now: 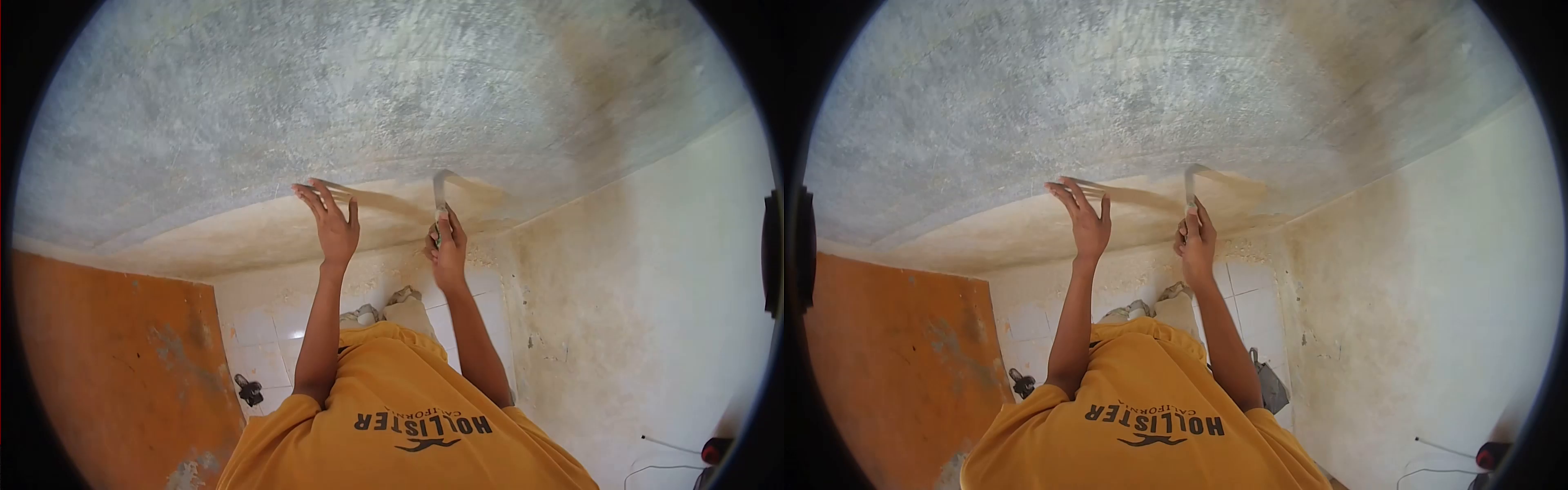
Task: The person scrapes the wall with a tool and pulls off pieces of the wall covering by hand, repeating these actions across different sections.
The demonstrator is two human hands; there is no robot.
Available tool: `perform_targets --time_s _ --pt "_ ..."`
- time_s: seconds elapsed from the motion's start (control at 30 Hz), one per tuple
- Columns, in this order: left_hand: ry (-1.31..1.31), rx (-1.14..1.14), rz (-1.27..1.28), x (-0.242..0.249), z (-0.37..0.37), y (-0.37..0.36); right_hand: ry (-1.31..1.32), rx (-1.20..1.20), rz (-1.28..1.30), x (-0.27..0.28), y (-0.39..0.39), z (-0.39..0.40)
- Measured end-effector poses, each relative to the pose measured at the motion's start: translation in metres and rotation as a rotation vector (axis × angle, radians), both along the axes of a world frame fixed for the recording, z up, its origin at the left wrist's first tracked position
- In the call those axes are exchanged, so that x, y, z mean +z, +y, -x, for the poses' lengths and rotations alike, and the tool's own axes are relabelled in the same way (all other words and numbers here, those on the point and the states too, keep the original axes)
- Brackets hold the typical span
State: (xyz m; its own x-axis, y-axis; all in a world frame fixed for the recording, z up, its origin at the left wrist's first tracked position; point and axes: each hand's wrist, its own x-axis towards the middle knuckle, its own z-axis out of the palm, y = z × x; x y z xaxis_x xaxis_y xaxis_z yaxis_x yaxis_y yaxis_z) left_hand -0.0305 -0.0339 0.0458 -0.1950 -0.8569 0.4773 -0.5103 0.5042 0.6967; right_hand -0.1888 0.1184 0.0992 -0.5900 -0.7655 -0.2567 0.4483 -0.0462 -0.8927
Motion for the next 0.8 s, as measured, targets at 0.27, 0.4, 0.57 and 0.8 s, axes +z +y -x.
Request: perform_targets --time_s 0.27,0.4,0.57,0.8 --pt "-0.081 -0.006 0.024 -0.003 0.0 -0.001 -0.496 -0.285 0.182 0.025 -0.037 -0.06" --pt "-0.105 -0.033 0.044 -0.002 -0.001 -0.003 -0.487 -0.511 0.267 0.021 -0.064 -0.002" --pt "-0.105 -0.012 0.049 -0.007 0.004 -0.006 -0.529 -0.433 0.211 0.035 -0.055 -0.022" --pt "-0.122 0.011 0.052 -0.005 0.006 -0.002 -0.673 -0.441 0.184 0.034 -0.053 -0.013"
